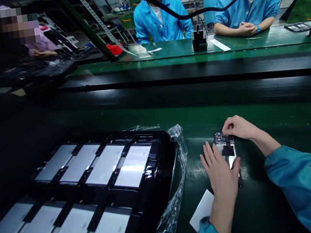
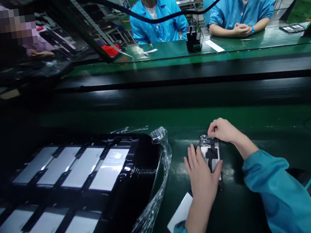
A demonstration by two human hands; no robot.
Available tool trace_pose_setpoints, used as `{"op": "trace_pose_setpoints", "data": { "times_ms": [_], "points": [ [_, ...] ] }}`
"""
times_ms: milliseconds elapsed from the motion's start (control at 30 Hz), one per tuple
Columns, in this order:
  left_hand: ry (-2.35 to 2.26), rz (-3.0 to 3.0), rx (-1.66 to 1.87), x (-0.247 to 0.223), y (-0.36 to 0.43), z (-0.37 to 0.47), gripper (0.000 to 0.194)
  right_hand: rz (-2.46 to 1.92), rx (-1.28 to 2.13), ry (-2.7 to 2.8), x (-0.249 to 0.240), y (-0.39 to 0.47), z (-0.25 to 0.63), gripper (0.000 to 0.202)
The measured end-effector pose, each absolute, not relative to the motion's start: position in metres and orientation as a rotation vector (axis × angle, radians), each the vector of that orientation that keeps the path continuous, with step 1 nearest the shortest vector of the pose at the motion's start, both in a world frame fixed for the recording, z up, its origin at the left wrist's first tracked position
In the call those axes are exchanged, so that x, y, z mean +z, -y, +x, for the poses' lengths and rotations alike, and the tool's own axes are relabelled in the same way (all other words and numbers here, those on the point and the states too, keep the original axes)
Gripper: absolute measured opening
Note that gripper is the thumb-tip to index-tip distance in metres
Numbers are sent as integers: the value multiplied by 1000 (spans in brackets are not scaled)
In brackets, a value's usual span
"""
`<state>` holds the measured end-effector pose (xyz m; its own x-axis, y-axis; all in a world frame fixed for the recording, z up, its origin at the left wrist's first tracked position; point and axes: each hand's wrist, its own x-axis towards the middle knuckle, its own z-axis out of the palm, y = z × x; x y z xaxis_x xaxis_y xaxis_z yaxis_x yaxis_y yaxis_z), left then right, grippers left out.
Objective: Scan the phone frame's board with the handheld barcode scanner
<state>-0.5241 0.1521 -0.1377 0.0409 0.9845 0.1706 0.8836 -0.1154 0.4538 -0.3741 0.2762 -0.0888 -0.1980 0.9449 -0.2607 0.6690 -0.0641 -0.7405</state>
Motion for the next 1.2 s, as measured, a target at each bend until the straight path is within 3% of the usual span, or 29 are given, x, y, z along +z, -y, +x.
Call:
{"op": "trace_pose_setpoints", "data": {
  "times_ms": [267,633,900,1200],
  "points": [
    [-1928,2129,646,-139,-150,-522,79,-1998,1376,1633,-85,-293,-379,4],
    [-1943,2093,667,-141,-152,-518,77,-2194,1300,1592,-74,-290,-391,17],
    [-1956,2176,780,-150,-152,-518,74,-2126,1219,1546,-79,-273,-393,11],
    [-1945,2121,677,-144,-152,-519,79,-2209,1259,1753,-69,-287,-391,16]
  ]
}}
